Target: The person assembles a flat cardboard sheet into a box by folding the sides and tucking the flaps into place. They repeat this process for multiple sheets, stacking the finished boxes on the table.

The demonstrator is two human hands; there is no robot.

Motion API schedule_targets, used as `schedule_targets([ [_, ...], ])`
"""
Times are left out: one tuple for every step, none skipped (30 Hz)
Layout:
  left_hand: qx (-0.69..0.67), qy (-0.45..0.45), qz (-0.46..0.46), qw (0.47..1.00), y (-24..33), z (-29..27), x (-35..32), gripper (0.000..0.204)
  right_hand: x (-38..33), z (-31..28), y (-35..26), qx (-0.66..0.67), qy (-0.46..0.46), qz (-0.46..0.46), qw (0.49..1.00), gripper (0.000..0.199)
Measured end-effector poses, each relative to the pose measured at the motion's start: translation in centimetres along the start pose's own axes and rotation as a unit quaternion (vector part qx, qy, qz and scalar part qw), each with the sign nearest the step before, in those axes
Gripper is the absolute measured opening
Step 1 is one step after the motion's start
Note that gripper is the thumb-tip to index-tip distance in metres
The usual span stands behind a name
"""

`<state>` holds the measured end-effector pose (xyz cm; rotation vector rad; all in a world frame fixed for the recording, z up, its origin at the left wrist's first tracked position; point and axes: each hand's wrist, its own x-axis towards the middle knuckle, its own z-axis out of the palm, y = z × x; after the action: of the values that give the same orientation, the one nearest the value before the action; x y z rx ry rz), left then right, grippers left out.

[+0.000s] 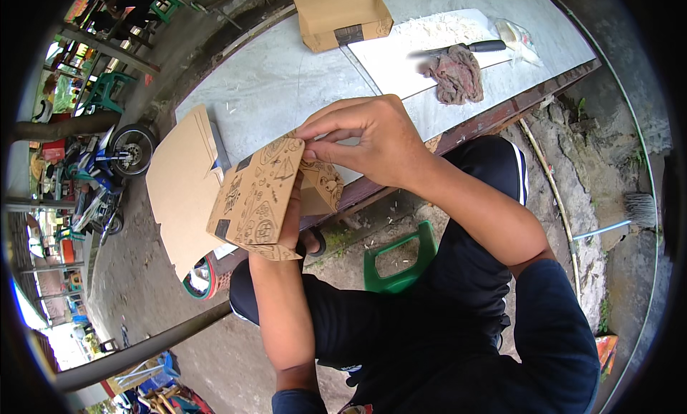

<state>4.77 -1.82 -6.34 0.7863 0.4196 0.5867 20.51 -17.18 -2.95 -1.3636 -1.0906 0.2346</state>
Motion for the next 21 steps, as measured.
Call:
schedule_targets([
  [-0.030,0.026,-0.021,0.999,0.0,-0.1,0.0,0.025,0.1,-0.1,-0.4,-0.001,-0.005,0.011,1.000,0.020],
  [-0.009,-0.036,-0.020,0.999,0.5,0.4,-0.2,0.024,0.1,-0.3,-0.6,-0.003,-0.009,0.023,1.000,0.020],
  [-0.014,-0.040,-0.026,0.999,0.6,0.2,-0.3,0.025,0.0,-0.3,-0.6,0.004,-0.008,0.025,1.000,0.021],
  [-0.019,-0.043,-0.032,0.998,0.8,-0.1,-0.4,0.026,0.0,-0.2,-0.5,0.011,-0.007,0.026,1.000,0.021],
  [-0.024,-0.048,-0.039,0.998,1.0,-0.2,-0.4,0.027,-0.1,-0.2,-0.6,0.018,-0.005,0.028,0.999,0.022],
  [0.000,-0.053,-0.030,0.998,1.1,-0.3,-0.4,0.030,-0.1,-0.2,-0.6,0.022,-0.005,0.025,0.999,0.022],
  [0.024,-0.058,-0.021,0.998,1.1,-0.4,-0.5,0.032,-0.2,-0.3,-0.6,0.027,-0.005,0.022,0.999,0.023],
  [0.048,-0.061,-0.012,0.997,1.1,-0.5,-0.6,0.035,-0.3,-0.2,-0.6,0.033,-0.006,0.020,0.999,0.023],
  [0.051,-0.073,0.001,0.996,1.1,-0.7,-0.6,0.037,-0.3,-0.2,-0.6,0.038,-0.004,0.033,0.999,0.024],
  [0.054,-0.084,0.014,0.995,1.0,-0.8,-0.6,0.039,-0.4,-0.1,-0.6,0.043,-0.003,0.047,0.998,0.025],
  [0.072,-0.084,0.018,0.994,0.8,-0.8,-0.3,0.041,-0.4,-0.2,-0.6,0.046,-0.002,0.060,0.997,0.025],
  [0.090,-0.084,0.020,0.992,0.6,-0.7,-0.2,0.042,-0.5,-0.2,-0.2,0.048,-0.001,0.069,0.996,0.026],
  [0.107,-0.084,0.023,0.990,0.4,-0.7,0.0,0.044,-0.6,-0.2,0.5,0.049,0.000,0.078,0.996,0.027],
  [0.115,-0.076,0.018,0.990,0.2,-0.8,0.4,0.043,-0.5,-0.2,0.7,0.052,0.000,0.087,0.995,0.028],
  [0.123,-0.069,0.014,0.990,0.2,-0.9,0.6,0.042,-0.5,-0.2,0.6,0.055,-0.008,0.101,0.993,0.028],
  [0.076,-0.047,0.005,0.996,-0.6,-0.7,-0.1,0.038,-0.5,-0.3,0.3,0.059,-0.016,0.116,0.991,0.027],
  [0.084,-0.052,-0.004,0.995,-0.4,-0.3,-0.2,0.037,-0.5,-0.4,0.0,0.061,-0.023,0.130,0.989,0.027],
  [0.092,-0.057,-0.012,0.994,-0.1,0.2,-0.2,0.037,-0.5,-0.4,0.1,0.055,-0.023,0.125,0.990,0.027],
  [0.099,-0.062,-0.021,0.993,0.1,0.5,-0.1,0.036,-0.5,-0.4,0.5,0.049,-0.023,0.119,0.991,0.027],
  [0.124,-0.060,-0.023,0.990,0.2,0.5,0.0,0.038,-0.4,-0.5,0.8,0.044,-0.024,0.113,0.992,0.027],
  [0.101,-0.063,-0.016,0.993,0.2,0.6,-0.3,0.039,-0.3,-0.5,1.1,0.040,-0.028,0.114,0.992,0.028],
])
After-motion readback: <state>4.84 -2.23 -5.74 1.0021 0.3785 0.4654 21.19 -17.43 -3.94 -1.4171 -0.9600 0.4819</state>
